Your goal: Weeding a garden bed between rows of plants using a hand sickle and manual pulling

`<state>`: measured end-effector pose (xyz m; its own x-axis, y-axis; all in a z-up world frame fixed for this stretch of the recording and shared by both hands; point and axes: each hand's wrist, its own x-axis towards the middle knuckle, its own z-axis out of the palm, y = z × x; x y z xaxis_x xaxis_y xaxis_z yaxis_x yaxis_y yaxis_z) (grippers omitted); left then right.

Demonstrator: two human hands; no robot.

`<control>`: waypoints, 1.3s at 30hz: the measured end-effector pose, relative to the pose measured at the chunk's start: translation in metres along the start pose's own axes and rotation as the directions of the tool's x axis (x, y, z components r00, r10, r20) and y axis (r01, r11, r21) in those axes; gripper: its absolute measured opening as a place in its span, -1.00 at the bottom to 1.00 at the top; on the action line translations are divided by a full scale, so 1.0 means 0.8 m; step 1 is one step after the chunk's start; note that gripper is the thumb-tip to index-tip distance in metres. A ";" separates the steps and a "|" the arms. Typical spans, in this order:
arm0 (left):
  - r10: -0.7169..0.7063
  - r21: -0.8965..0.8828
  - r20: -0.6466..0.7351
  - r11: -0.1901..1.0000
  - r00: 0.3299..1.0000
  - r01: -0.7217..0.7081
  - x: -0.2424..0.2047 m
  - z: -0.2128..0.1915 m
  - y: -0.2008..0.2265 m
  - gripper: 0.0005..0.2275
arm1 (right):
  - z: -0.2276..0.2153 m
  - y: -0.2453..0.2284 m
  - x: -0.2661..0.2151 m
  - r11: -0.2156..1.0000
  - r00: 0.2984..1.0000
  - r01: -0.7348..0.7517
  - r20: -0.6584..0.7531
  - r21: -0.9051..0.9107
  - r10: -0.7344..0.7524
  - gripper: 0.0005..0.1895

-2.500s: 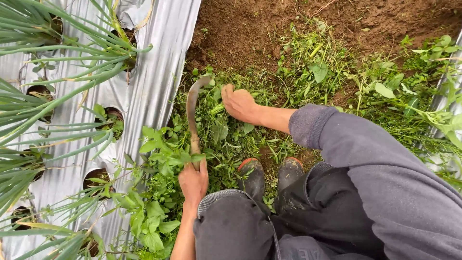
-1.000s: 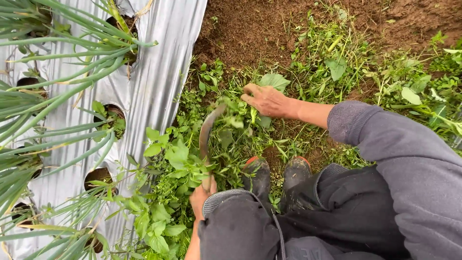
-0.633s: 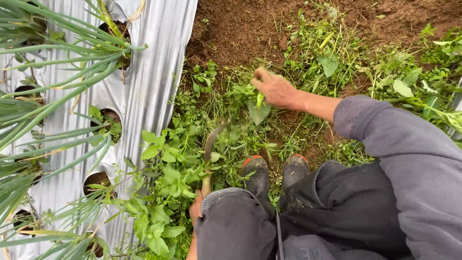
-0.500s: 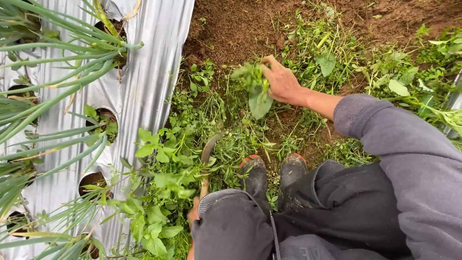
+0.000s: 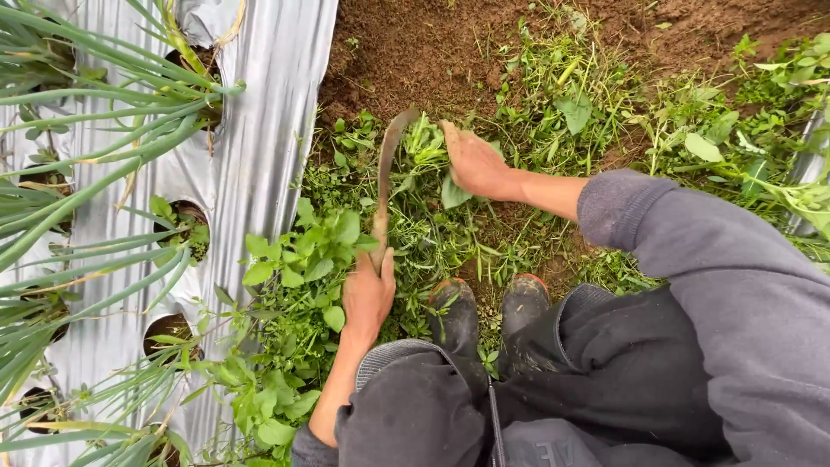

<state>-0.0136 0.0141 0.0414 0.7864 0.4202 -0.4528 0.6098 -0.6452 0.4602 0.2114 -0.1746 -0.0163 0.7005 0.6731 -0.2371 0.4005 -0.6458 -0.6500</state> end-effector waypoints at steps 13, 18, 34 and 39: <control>-0.320 0.243 0.208 0.932 0.924 0.268 -0.078 0.048 -0.129 -0.59 | -0.034 0.103 0.026 0.719 0.951 0.263 0.048 -0.643 -0.305 -0.60; -0.406 0.120 0.157 0.913 0.900 0.391 -0.077 0.039 -0.088 -0.58 | -0.015 0.097 0.014 0.743 0.930 0.326 0.057 -0.584 -0.364 -0.56; 0.015 0.373 0.065 0.927 0.998 -0.038 -0.009 0.083 -0.128 -0.63 | -0.080 0.187 0.004 0.712 0.985 0.120 -0.007 -0.692 -0.172 -0.56; -0.041 0.256 0.143 0.967 0.989 0.003 -0.035 0.079 -0.092 -0.60 | -0.056 0.152 -0.034 0.898 0.971 -0.166 -0.225 -0.407 0.078 -0.44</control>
<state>-0.0869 0.0097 -0.0282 0.7382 0.3507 -0.5762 0.5669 -0.7854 0.2483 0.2676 -0.2873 -0.0566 0.8446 0.5222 -0.1183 0.4836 -0.8388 -0.2502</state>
